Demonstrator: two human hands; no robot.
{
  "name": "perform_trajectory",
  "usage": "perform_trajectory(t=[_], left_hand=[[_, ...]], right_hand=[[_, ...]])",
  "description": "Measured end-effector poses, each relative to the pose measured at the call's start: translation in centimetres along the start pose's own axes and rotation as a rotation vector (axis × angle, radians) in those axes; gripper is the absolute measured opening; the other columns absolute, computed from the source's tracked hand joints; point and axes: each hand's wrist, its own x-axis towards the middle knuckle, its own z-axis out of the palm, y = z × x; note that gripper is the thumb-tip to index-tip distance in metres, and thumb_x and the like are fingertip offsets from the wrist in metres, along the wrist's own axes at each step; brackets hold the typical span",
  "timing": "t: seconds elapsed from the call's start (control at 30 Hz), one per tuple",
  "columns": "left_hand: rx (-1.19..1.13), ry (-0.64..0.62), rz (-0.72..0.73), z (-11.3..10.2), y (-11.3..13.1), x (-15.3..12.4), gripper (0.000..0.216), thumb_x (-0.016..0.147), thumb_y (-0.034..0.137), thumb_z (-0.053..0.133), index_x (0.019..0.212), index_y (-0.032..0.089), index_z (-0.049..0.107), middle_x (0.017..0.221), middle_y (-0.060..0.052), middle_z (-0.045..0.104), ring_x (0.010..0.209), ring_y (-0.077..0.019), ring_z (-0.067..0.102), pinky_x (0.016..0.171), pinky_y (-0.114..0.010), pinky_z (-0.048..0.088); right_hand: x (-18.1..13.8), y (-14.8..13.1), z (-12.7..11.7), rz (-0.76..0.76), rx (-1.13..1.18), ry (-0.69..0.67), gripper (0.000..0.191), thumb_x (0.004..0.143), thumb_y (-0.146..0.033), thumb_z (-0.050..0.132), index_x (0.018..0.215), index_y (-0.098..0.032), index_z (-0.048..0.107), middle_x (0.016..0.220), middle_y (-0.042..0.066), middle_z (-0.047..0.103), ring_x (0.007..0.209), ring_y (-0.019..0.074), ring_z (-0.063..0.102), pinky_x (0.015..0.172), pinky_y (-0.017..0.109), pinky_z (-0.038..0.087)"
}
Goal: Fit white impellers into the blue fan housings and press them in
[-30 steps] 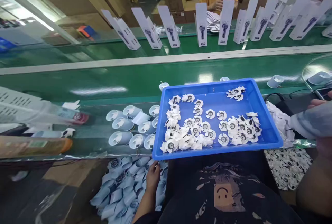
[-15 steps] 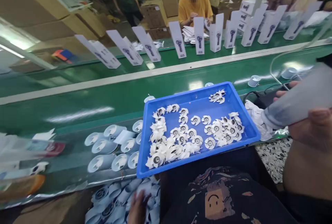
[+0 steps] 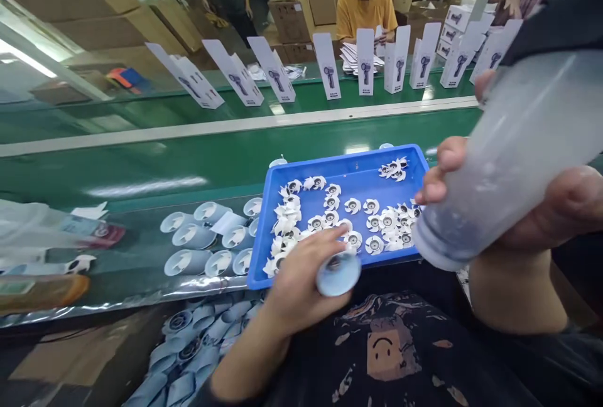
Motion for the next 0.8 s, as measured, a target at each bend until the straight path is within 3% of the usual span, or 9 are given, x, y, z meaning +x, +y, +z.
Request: perform_trajectory(t=[0.1, 0.23, 0.37, 0.6, 0.7, 0.8], left_hand=[[-0.15, -0.062, 0.057, 4.5, 1.0, 4.5, 0.046, 0.077, 0.032, 0.071, 0.119, 0.021, 0.056, 0.104, -0.008, 0.073, 0.093, -0.0238, 0.071, 0.082, -0.038, 0.059], [-0.288, -0.034, 0.044, 6.7, 2.6, 6.5, 0.044, 0.078, 0.054, 0.073, 0.1, 0.018, 0.062, 0.087, -0.006, 0.071, 0.077, -0.0215, 0.069, 0.069, -0.035, 0.058], [-0.288, -0.007, 0.009, 6.9, 3.2, 6.3, 0.031, 0.079, 0.049, 0.071, 0.084, 0.02, 0.062, 0.074, -0.002, 0.066, 0.066, -0.0187, 0.063, 0.059, -0.033, 0.053], [-0.223, -0.088, -0.029, 6.9, 3.5, 6.4, 0.029, 0.078, 0.047, 0.069, 0.084, 0.019, 0.064, 0.078, -0.004, 0.07, 0.074, -0.0218, 0.067, 0.066, -0.036, 0.055], [-0.201, -0.192, -0.036, 6.1, 3.8, 6.4, 0.035, 0.076, 0.048, 0.075, 0.093, 0.019, 0.066, 0.087, -0.006, 0.073, 0.082, -0.0242, 0.07, 0.072, -0.037, 0.055], [-0.086, -0.328, -0.078, 4.7, 2.2, 5.2, 0.06, 0.072, 0.049, 0.08, 0.12, 0.018, 0.061, 0.094, -0.006, 0.075, 0.083, -0.0252, 0.071, 0.072, -0.038, 0.056]], right_hand=[[0.2, 0.9, 1.4, -0.005, -0.012, 0.002, 0.044, 0.069, -0.061, 0.077, 0.082, -0.021, 0.066, 0.073, 0.001, 0.063, 0.066, 0.0169, 0.065, 0.058, 0.03, 0.057], [-0.7, 2.4, 1.0, -0.063, 0.102, 0.007, 0.039, 0.074, -0.053, 0.08, 0.093, -0.02, 0.071, 0.088, 0.001, 0.065, 0.075, 0.0151, 0.066, 0.064, 0.028, 0.058], [-1.5, 2.4, 0.6, -0.07, 0.09, 0.032, 0.03, 0.073, -0.041, 0.084, 0.091, -0.02, 0.072, 0.089, 0.001, 0.066, 0.075, 0.015, 0.066, 0.064, 0.028, 0.058], [-1.1, 2.3, 0.5, -0.031, 0.046, 0.032, 0.025, 0.073, -0.036, 0.084, 0.09, -0.021, 0.073, 0.087, 0.0, 0.067, 0.074, 0.0156, 0.066, 0.064, 0.029, 0.06], [-0.8, 2.5, 0.2, -0.003, 0.002, 0.045, 0.035, 0.073, -0.048, 0.082, 0.089, -0.019, 0.072, 0.088, 0.002, 0.067, 0.072, 0.0169, 0.066, 0.063, 0.03, 0.06], [-1.2, 2.0, -0.8, -0.024, -0.112, 0.128, 0.045, 0.072, -0.062, 0.078, 0.098, -0.025, 0.071, 0.09, 0.003, 0.068, 0.069, 0.0174, 0.066, 0.058, 0.03, 0.059]])
